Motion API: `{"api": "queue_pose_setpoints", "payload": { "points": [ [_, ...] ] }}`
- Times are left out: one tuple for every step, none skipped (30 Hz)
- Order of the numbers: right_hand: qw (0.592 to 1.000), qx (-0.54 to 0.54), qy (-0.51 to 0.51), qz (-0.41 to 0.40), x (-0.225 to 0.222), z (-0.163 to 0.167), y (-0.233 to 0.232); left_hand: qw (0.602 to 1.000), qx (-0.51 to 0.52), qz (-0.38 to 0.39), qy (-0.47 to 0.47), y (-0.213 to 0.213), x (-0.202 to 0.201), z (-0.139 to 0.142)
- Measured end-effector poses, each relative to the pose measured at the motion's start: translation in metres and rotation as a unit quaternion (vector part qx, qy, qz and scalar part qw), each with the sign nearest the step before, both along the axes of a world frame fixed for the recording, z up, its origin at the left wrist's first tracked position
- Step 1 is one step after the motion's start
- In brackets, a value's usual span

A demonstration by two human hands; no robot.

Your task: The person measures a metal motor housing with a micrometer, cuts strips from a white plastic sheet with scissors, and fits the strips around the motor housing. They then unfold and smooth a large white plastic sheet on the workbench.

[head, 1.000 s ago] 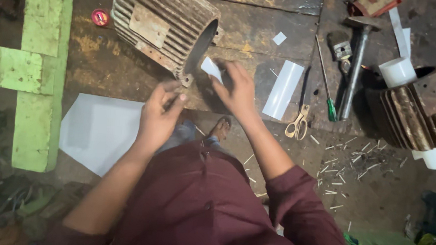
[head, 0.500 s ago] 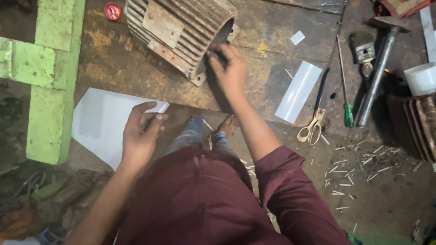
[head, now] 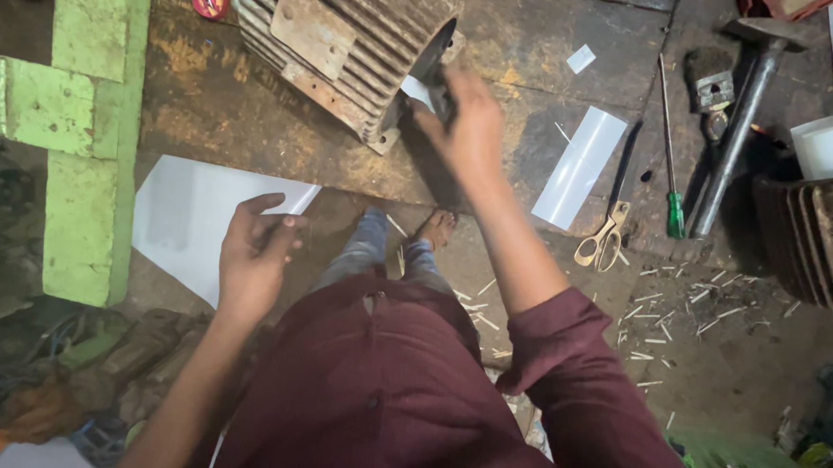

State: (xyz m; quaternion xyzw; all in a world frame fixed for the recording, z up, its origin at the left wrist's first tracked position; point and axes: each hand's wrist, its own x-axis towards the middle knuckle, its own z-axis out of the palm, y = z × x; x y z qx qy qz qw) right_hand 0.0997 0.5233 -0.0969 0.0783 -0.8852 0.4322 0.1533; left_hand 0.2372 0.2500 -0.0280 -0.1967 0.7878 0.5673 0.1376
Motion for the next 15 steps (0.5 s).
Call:
{"api": "queue_pose_setpoints", "payload": {
  "points": [
    [0.999,-0.014,-0.051,-0.003,0.000,0.000,-0.001,1.000,0.006,-0.003,0.004,0.000,0.000,-0.001],
    [0.998,-0.022,-0.051,0.002,-0.003,-0.001,-0.004,1.000,0.012,-0.002,0.005,0.000,-0.001,-0.002],
    [0.998,-0.030,-0.053,0.006,-0.006,-0.001,-0.006,1.000,0.017,-0.002,0.004,0.000,-0.001,-0.003],
    [0.998,-0.038,-0.055,0.009,-0.008,-0.001,-0.007,1.000,0.023,-0.002,0.004,0.000,-0.002,-0.004],
    [0.998,-0.042,-0.046,0.016,-0.009,-0.001,-0.007,1.000,0.026,-0.007,0.008,0.000,-0.003,-0.005],
    [0.998,-0.045,-0.037,0.023,-0.008,-0.001,-0.005,0.999,0.028,-0.010,0.013,-0.001,-0.004,-0.005],
    [0.998,-0.048,-0.031,0.032,-0.007,0.000,-0.004,0.999,0.032,-0.012,0.015,-0.002,-0.004,-0.005],
    [0.998,-0.036,-0.031,0.029,-0.002,-0.001,0.001,0.999,0.027,-0.010,0.014,-0.004,-0.005,-0.004],
    [0.999,-0.023,-0.028,0.025,0.004,-0.004,0.005,1.000,0.022,-0.008,0.015,-0.007,-0.005,-0.003],
    [0.999,-0.010,-0.022,0.022,0.007,-0.006,0.008,1.000,0.018,-0.005,0.020,-0.011,-0.008,-0.003],
    [0.999,-0.025,-0.031,0.015,0.008,-0.009,0.009,0.999,0.016,-0.003,0.030,-0.014,-0.013,-0.003],
    [0.998,-0.039,-0.050,0.008,0.009,-0.012,0.008,0.999,0.014,-0.002,0.031,-0.018,-0.015,-0.002],
    [0.996,-0.053,-0.072,-0.001,0.008,-0.014,0.006,1.000,0.013,-0.002,0.028,-0.021,-0.017,-0.002],
    [0.996,-0.053,-0.070,0.003,0.004,-0.015,0.002,1.000,0.015,0.006,0.015,-0.024,-0.021,-0.003],
    [0.997,-0.052,-0.061,0.009,-0.003,-0.015,-0.004,1.000,0.018,0.013,0.011,-0.026,-0.028,-0.007]
  ]
}}
